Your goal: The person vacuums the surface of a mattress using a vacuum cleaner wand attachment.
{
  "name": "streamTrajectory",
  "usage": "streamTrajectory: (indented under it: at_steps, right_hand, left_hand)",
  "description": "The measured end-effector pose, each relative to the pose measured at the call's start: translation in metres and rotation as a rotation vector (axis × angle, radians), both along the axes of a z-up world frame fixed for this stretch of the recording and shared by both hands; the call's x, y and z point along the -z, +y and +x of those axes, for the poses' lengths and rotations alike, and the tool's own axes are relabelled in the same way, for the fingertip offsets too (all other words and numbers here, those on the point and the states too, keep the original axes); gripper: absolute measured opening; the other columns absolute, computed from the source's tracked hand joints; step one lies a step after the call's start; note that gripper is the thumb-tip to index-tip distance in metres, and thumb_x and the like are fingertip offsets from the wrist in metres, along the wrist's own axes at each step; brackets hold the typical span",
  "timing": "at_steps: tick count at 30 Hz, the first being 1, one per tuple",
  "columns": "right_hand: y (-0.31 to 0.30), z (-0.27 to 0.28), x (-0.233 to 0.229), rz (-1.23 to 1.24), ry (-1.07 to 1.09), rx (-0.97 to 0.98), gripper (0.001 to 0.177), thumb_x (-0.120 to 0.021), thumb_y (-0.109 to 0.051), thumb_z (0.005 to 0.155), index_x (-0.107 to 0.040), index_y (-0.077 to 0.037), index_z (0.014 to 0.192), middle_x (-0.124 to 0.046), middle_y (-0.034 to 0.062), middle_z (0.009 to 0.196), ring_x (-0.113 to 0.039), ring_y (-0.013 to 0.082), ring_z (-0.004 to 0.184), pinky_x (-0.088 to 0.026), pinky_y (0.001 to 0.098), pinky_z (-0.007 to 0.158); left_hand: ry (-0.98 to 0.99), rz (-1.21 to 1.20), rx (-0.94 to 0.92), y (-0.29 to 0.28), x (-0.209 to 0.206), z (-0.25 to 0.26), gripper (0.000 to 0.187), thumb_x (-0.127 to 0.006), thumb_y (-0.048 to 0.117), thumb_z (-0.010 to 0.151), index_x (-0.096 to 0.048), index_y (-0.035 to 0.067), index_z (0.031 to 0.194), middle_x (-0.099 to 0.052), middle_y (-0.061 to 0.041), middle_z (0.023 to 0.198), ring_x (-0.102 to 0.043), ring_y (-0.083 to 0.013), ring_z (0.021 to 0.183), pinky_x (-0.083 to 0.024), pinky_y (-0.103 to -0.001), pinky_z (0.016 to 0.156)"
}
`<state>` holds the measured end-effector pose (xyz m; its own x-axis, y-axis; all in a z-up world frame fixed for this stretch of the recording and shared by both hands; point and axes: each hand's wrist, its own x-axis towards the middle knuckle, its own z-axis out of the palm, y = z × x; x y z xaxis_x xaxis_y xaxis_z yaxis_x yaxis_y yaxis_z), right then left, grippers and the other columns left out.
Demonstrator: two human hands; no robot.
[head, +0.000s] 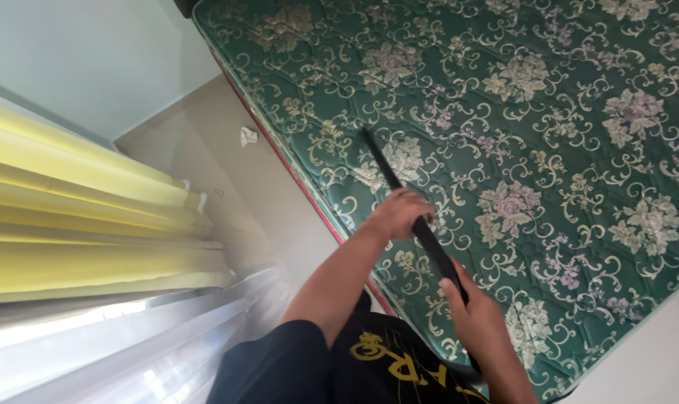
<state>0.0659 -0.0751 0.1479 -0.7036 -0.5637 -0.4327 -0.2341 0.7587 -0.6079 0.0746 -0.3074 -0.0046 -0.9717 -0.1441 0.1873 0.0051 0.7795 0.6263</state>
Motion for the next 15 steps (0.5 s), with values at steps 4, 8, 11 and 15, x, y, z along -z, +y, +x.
streamTrajectory:
  at_steps: [4, 8, 11, 15]
  right_hand:
    - [-0.007, -0.022, 0.004, 0.117, -0.166, 0.025, 0.054, -0.056, -0.043, 0.098, -0.055, -0.034, 0.151, -0.061, 0.0176, 0.068, -0.059, 0.0253, 0.059, -0.049, 0.0442, 0.058]
    - [-0.029, -0.015, 0.002, 0.097, -0.045, -0.188, 0.055, -0.053, -0.049, 0.095, -0.051, -0.037, 0.149, -0.064, 0.0124, 0.062, -0.063, 0.0248, 0.056, -0.050, 0.0391, 0.057]
    - [-0.041, -0.006, 0.000, 0.210, -0.030, -0.241, 0.057, -0.049, -0.052, 0.096, -0.046, -0.041, 0.152, -0.063, 0.0157, 0.060, -0.065, 0.0304, 0.055, -0.050, 0.0411, 0.058]
    - [-0.040, -0.009, 0.003, 0.208, -0.022, -0.205, 0.058, -0.051, -0.053, 0.096, -0.046, -0.041, 0.152, -0.066, 0.0201, 0.064, -0.068, 0.0349, 0.059, -0.052, 0.0431, 0.060]
  left_hand:
    - [-0.221, -0.036, -0.128, -0.011, -0.014, 0.029, 0.039, -0.083, 0.012, 0.065, -0.068, 0.025, 0.098, -0.070, 0.002, 0.100, -0.061, -0.0246, 0.115, -0.036, -0.046, 0.106]
    - [-0.194, -0.062, -0.196, -0.023, -0.012, 0.056, 0.044, -0.083, 0.009, 0.057, -0.068, 0.024, 0.096, -0.070, 0.001, 0.100, -0.062, -0.0231, 0.112, -0.034, -0.047, 0.109]
    - [-0.075, -0.021, -0.290, -0.029, -0.001, 0.065, 0.040, -0.080, 0.008, 0.064, -0.067, 0.023, 0.098, -0.071, 0.002, 0.101, -0.064, -0.0229, 0.111, -0.040, -0.043, 0.109]
    - [0.027, -0.038, -0.310, -0.026, 0.004, 0.058, 0.033, -0.080, 0.009, 0.069, -0.066, 0.023, 0.096, -0.070, 0.002, 0.099, -0.063, -0.0237, 0.109, -0.041, -0.041, 0.108]
